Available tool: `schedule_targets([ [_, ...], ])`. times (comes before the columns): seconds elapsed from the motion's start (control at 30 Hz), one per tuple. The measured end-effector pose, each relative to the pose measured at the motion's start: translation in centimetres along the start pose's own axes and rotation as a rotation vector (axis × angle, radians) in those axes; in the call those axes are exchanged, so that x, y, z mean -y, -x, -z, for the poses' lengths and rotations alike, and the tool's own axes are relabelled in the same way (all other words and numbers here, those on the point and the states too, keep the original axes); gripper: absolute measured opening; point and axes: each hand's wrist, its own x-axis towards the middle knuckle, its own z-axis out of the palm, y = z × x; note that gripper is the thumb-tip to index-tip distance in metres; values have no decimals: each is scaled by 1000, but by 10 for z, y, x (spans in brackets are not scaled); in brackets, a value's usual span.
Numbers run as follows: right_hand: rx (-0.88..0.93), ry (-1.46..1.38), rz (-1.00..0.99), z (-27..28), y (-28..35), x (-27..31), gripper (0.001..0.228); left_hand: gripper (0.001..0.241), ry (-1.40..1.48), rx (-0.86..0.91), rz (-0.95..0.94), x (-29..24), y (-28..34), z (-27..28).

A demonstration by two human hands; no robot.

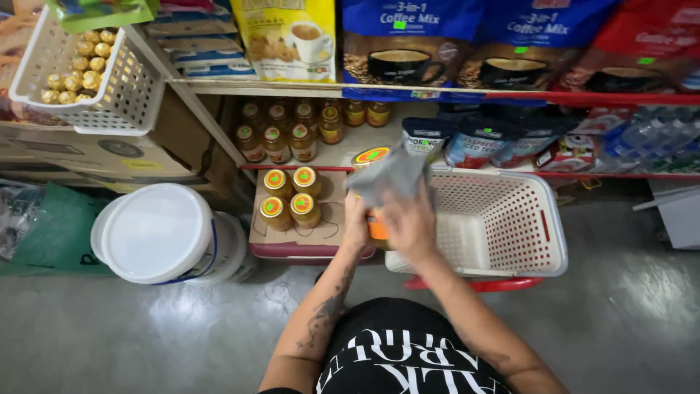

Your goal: Wiping down beverage jars with a cloth and organizing them into a tray on a store shelf.

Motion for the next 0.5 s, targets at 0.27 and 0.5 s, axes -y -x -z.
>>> schedule_targets([
  [0.27,56,-1475,-1007,3,47,-57,59,92,144,58,-53,-31,13,-32],
  [0.5,-169,-1641,-750,-5,50,-69,55,101,-429,93,-355,-109,0,-72],
])
